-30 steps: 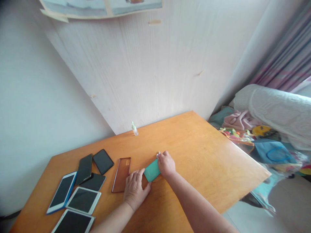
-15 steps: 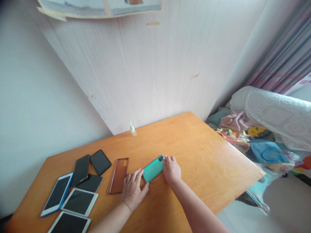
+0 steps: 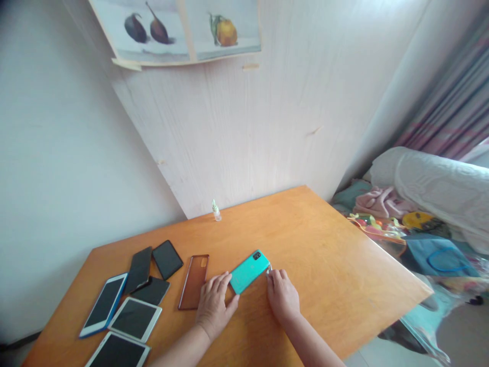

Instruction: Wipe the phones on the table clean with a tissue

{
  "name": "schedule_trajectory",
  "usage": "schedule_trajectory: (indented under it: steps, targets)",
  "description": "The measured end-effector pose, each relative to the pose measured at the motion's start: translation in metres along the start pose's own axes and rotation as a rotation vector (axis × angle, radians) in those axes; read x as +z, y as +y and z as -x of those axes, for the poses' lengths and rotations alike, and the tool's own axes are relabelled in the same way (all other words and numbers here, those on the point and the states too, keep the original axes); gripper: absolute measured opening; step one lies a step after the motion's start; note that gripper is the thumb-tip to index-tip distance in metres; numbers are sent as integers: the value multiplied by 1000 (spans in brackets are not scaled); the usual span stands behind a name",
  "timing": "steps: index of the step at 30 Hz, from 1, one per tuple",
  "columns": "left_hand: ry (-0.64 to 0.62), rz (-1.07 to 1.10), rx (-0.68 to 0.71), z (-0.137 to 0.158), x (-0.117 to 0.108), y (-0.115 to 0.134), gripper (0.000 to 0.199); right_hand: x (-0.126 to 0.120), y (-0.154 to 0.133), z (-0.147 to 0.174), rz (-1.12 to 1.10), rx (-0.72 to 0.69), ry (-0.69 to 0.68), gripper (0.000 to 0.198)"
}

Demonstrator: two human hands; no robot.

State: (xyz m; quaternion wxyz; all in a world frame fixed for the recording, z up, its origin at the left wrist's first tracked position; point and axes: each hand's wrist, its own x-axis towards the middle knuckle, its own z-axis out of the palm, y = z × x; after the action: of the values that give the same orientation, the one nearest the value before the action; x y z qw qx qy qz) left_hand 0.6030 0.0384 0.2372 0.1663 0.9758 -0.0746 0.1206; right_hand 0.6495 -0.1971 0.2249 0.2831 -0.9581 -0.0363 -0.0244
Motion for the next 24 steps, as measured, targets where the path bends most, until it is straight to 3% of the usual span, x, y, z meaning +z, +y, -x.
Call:
schedule_trajectory:
  steps: [8,14,18,21,24]
  targets:
    - [42,-43,-12,-4,7,-4,41,4,6,27,-150,-68,101,29]
    - [2,-100,-74,-57,11,14,36,8,7,22,-194,-74,120,31]
    - [29,-116,-110,-85,14,12,36,9,9,21,-199,-80,119,29]
    - [67,-176,-143,-77,8,-2,41,8,8,21,-202,-85,127,29]
    - [92,-301,-250,-50,-4,-24,47,6,6,21,-214,-89,146,27]
